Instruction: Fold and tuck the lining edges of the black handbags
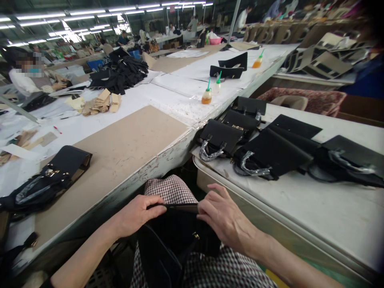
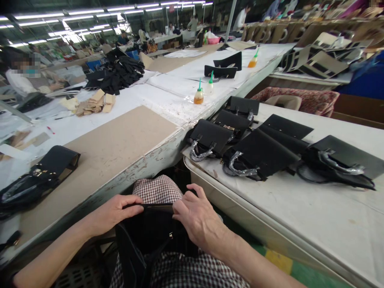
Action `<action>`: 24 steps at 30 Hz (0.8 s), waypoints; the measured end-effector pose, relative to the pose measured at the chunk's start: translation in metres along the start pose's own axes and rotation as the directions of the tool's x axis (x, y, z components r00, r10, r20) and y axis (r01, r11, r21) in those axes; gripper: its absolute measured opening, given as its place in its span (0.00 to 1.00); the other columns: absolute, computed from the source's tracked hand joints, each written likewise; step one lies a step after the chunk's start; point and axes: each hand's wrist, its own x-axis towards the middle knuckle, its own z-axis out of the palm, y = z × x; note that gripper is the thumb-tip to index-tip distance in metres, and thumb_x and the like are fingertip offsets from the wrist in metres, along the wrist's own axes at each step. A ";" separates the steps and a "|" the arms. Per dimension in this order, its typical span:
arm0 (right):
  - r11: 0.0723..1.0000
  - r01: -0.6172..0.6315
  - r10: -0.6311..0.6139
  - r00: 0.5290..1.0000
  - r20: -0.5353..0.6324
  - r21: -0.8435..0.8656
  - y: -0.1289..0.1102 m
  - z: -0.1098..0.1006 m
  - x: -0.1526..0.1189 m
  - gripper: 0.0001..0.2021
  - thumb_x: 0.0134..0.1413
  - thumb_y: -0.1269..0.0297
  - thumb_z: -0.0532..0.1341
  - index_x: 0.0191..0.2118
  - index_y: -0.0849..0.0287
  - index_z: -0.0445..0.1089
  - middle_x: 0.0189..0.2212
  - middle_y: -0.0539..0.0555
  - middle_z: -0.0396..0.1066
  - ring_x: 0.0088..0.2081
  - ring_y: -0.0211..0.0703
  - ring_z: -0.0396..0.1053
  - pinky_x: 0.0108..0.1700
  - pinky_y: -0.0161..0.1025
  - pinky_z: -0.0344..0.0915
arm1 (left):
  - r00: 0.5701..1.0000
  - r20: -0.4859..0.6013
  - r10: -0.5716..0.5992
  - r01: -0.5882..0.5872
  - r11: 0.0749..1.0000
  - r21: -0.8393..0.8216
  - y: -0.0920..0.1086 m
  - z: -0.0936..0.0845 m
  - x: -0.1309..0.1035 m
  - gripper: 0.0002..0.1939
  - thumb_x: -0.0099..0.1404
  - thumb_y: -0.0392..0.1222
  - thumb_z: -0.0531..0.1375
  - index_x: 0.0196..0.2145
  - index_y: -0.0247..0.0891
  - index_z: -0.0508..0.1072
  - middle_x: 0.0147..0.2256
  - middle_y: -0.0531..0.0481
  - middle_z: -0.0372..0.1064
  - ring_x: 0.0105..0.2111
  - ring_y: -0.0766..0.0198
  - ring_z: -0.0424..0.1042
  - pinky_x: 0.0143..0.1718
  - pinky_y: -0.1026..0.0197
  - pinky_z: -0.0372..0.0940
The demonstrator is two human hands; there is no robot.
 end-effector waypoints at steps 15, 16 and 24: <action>0.753 -0.381 0.370 0.919 0.134 0.537 0.029 0.018 0.003 0.10 0.64 0.56 0.59 0.43 0.53 0.75 0.45 0.52 0.72 0.47 0.47 0.69 0.50 0.42 0.66 | 0.999 -0.023 -0.030 0.029 0.999 -0.020 -0.007 0.001 -0.005 0.19 0.71 0.54 0.56 0.39 0.36 0.76 0.34 0.53 0.70 0.34 0.63 0.65 0.36 0.64 0.58; 0.715 -0.422 0.375 0.904 0.204 0.558 0.029 0.017 0.002 0.12 0.66 0.54 0.57 0.43 0.53 0.75 0.41 0.51 0.73 0.43 0.46 0.71 0.47 0.41 0.67 | 0.999 -0.025 -0.031 0.030 0.999 -0.017 -0.008 0.001 -0.004 0.19 0.71 0.54 0.55 0.39 0.35 0.76 0.34 0.53 0.70 0.34 0.62 0.65 0.36 0.64 0.58; 0.699 -0.399 0.362 0.913 0.187 0.593 0.024 0.023 -0.004 0.17 0.69 0.51 0.54 0.41 0.55 0.76 0.34 0.48 0.75 0.35 0.42 0.72 0.37 0.35 0.65 | 0.999 -0.017 0.045 -0.037 0.946 0.321 0.011 0.000 0.006 0.14 0.67 0.55 0.62 0.43 0.45 0.77 0.36 0.56 0.75 0.36 0.61 0.70 0.37 0.64 0.56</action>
